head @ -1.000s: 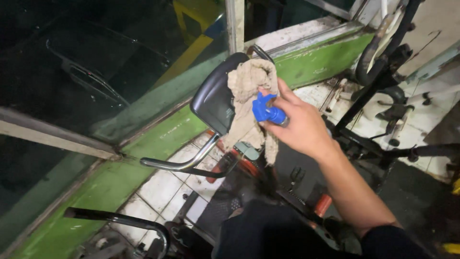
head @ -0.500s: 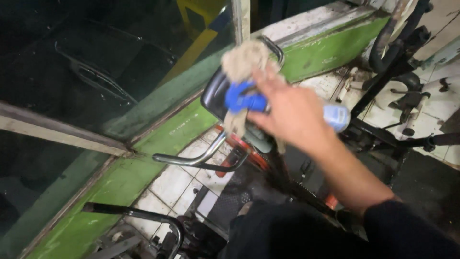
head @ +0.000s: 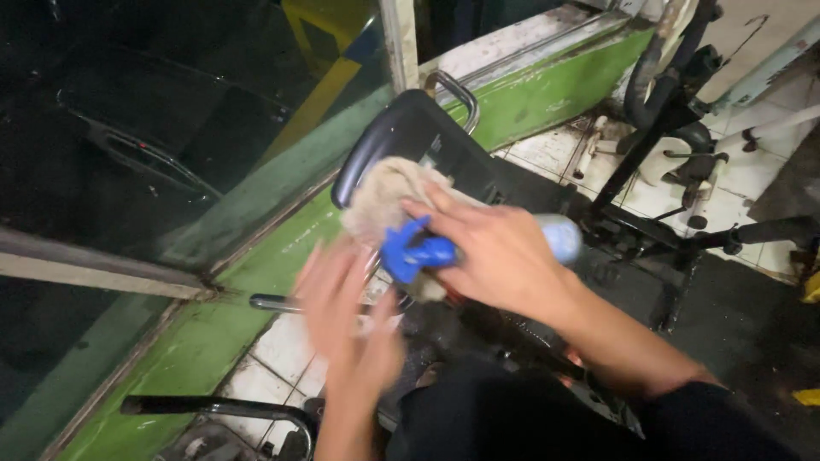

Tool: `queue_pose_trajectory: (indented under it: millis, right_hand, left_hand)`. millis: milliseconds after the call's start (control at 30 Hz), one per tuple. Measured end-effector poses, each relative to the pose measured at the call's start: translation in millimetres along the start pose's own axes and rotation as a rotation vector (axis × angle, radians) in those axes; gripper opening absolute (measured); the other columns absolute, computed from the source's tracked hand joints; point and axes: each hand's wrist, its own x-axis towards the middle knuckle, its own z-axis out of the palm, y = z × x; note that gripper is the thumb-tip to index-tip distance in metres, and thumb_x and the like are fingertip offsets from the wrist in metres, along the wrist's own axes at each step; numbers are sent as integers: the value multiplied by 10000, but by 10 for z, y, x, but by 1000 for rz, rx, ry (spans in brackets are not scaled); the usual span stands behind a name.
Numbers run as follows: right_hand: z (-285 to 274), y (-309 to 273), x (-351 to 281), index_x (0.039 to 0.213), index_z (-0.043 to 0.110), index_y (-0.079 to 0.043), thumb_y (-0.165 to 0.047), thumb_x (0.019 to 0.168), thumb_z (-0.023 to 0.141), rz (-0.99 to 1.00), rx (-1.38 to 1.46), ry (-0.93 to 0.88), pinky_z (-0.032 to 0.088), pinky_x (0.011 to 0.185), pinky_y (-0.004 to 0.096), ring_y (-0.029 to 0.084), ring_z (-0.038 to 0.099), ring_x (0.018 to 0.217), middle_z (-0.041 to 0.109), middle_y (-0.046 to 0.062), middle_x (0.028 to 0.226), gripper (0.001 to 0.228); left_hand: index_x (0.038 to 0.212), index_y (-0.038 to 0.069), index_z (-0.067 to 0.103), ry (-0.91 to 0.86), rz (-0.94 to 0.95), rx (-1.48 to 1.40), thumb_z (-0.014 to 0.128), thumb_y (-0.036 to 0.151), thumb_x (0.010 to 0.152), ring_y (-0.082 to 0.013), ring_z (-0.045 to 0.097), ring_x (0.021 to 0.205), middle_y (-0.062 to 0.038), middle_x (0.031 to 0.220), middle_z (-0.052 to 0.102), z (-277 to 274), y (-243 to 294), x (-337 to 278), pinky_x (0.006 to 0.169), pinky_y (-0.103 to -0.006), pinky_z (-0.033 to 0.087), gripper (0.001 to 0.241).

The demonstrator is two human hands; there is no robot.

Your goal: Cleaning several stationary bikes in a gym cardio area using a spray bottle and a cloth.

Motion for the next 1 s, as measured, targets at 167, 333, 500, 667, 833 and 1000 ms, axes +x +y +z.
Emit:
queue_pose_trajectory:
  millis: [167,333,500,667,833,1000]
  right_hand:
    - [-38,201,283,1324,681,-183,-257,729,771,72,110,-150,608,745,358,263,762,887,568,87,1528,606]
    - [-200,665,-67,1150,727,-77,-88,800,793,-213,628,-74,605,976,379,320,602,1347,697,92,1351,356]
    - [-112,1057,-785,1303,669,-23,-55,849,720,353,959,166,588,729,266,100,687,759,701,65,1359,458]
    - [87,1293,-1110,1189,701,32,-63,888,715,455,954,218,551,713,269,94,659,748,737,91,1303,316]
    - [252,1357,-1366,1194,719,24,-76,915,704,479,935,192,541,708,263,89,659,743,756,86,1205,297]
    - [335,1476,-1685,1272,736,3,-93,925,721,572,967,99,535,717,267,103,652,741,721,91,964,360]
  left_hand:
    - [1545,-28,364,-144,-32,-64,654,399,1000,-430,428,1515,-196,1596,456,360,-161,399,1323,-618,198,750]
    - [1539,103,415,-264,6,375,703,566,891,-458,354,1466,-263,1586,373,566,0,502,1231,-617,193,847]
    - [1567,34,401,-429,98,518,688,520,863,-521,311,1456,-365,1549,333,730,21,897,1217,-608,219,903]
    - [1497,-86,431,-548,123,724,595,388,923,-521,379,1373,-375,1460,410,1308,-20,1273,1163,-617,246,762]
    - [1382,-50,534,-681,391,826,475,270,982,-484,424,1392,-327,1446,478,1699,241,614,1210,-589,248,516]
    - [1333,-35,592,-439,412,594,513,237,907,-371,458,1430,-256,1477,522,1421,453,145,1236,-472,281,511]
